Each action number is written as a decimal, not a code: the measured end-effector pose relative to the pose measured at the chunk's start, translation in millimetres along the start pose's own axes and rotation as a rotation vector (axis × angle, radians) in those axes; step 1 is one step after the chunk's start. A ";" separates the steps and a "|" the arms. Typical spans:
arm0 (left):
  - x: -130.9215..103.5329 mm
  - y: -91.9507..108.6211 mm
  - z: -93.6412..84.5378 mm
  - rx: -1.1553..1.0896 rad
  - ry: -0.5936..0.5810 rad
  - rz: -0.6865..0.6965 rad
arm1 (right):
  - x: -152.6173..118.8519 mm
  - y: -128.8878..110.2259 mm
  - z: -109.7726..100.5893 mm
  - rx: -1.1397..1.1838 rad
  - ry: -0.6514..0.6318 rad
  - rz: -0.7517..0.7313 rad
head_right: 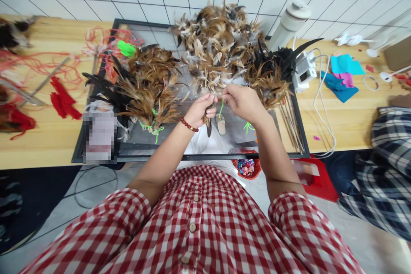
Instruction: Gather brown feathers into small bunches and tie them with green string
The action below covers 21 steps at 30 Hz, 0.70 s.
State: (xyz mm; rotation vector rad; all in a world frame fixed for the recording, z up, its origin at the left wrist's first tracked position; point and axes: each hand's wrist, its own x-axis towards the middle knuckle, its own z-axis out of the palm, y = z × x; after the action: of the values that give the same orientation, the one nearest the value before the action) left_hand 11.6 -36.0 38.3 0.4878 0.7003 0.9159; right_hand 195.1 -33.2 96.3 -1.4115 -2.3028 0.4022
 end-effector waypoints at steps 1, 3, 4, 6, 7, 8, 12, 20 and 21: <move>-0.6 0.6 -0.2 0.001 -0.022 -0.028 | 5.2 -0.7 5.3 -0.030 0.006 -0.016; -1.0 2.4 -0.5 0.009 -0.038 -0.056 | 12.1 0.4 12.0 -0.077 0.046 -0.039; -0.7 3.1 -0.5 0.017 -0.030 -0.057 | 13.9 1.7 13.2 -0.087 0.069 -0.057; 1.0 3.1 0.4 0.056 0.021 -0.045 | 15.6 3.5 12.4 -0.063 0.089 -0.119; 2.1 2.0 1.2 0.095 0.061 -0.035 | 16.3 3.5 11.1 -0.033 0.083 -0.156; 3.4 0.2 2.0 0.151 0.100 -0.021 | 17.3 2.7 9.7 0.005 0.064 -0.195; 7.2 -9.7 4.1 0.414 0.153 0.024 | 28.5 -2.5 7.5 0.199 -0.090 -0.325; -0.1 -11.2 4.8 0.386 -0.132 -0.050 | 61.0 27.0 27.0 0.728 -0.370 -0.198; -1.2 -10.2 5.7 0.351 -0.143 -0.049 | 61.6 31.3 30.5 0.761 -0.348 -0.161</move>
State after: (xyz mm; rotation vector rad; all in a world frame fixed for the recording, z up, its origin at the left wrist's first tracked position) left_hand 20.8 -42.8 35.9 0.8355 0.7415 0.7059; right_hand 179.7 34.8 67.4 -0.8099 -2.1088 1.3801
